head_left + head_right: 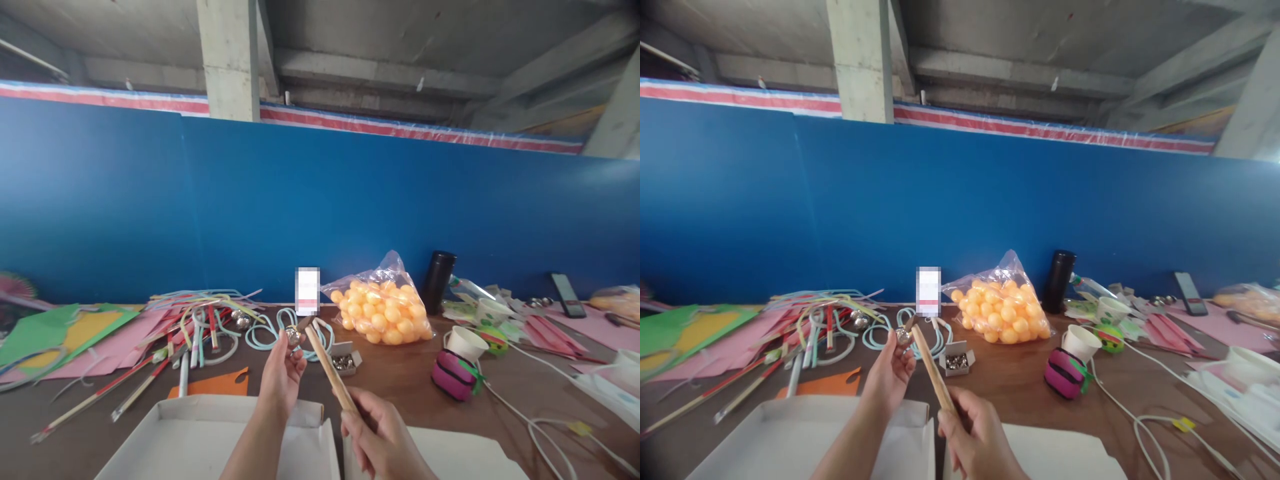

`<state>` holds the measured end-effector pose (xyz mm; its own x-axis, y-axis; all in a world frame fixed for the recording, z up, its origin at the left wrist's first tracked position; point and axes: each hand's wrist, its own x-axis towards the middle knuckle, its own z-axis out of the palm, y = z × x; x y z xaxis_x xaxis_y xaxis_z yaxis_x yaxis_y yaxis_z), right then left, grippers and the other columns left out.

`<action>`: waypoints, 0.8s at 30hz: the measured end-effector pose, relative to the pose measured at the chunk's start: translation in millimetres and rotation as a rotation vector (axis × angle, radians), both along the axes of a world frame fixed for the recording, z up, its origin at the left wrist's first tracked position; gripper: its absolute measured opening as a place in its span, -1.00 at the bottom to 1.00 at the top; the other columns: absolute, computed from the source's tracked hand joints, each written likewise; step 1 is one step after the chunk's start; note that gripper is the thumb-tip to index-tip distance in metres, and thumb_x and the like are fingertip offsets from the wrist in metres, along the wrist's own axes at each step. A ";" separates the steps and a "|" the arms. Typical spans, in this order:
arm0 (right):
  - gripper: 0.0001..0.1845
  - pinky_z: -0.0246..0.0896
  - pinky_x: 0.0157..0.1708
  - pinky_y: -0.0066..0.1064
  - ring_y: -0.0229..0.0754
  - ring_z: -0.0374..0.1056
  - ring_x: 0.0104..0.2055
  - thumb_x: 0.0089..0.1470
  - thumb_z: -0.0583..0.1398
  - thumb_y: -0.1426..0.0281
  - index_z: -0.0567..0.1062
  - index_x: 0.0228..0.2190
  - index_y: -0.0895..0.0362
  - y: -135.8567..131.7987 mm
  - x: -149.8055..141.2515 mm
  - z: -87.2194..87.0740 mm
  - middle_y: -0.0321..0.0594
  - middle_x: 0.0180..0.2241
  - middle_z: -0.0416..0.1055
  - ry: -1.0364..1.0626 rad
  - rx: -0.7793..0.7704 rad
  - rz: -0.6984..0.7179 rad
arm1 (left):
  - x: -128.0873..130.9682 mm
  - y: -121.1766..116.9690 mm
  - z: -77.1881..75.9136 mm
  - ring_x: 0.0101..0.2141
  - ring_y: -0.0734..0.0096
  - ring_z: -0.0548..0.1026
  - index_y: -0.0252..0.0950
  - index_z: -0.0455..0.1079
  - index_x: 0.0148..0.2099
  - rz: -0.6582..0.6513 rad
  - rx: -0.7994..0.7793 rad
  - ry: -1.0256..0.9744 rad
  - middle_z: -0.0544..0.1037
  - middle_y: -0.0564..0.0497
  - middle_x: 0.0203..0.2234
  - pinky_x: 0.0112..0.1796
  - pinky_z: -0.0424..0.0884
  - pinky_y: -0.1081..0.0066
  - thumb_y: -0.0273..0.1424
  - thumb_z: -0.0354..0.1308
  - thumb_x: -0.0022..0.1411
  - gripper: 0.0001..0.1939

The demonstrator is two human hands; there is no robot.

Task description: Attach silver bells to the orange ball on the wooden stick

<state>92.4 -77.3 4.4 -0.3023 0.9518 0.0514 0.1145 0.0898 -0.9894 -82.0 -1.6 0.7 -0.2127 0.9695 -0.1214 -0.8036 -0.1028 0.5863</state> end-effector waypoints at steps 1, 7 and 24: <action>-0.41 -0.06 -0.80 -0.61 -0.47 0.08 -0.76 0.01 0.12 0.02 0.38 -0.08 0.20 0.0 0.3 0.2 -0.30 -0.51 0.32 0.009 -0.001 -0.002 | -0.2 0.2 -0.4 -0.60 0.65 0.40 -0.33 0.37 -0.23 -0.002 0.000 0.005 0.50 0.01 -0.44 -0.58 0.40 0.59 -0.28 0.19 0.12 -0.77; -0.42 -0.04 -0.80 -0.61 -0.44 0.12 -0.75 0.01 0.11 0.02 0.40 -0.10 0.21 -0.1 0.7 1.3 -0.29 -0.51 0.34 -0.064 0.016 0.016 | 0.9 -0.6 1.6 -0.61 0.64 0.40 -0.32 0.37 -0.24 0.006 -0.004 -0.008 0.47 0.06 -0.50 -0.59 0.39 0.59 -0.28 0.18 0.13 -0.79; -0.46 -0.03 -0.78 -0.61 -0.46 0.07 -0.75 0.02 0.12 0.04 0.41 -0.13 0.21 -4.2 -0.7 8.4 -0.32 -0.52 0.32 -0.045 -0.018 0.022 | 0.9 0.3 0.4 -0.61 0.65 0.40 -0.33 0.37 -0.25 0.010 -0.008 -0.031 0.48 0.04 -0.49 -0.58 0.40 0.60 -0.29 0.20 0.11 -0.78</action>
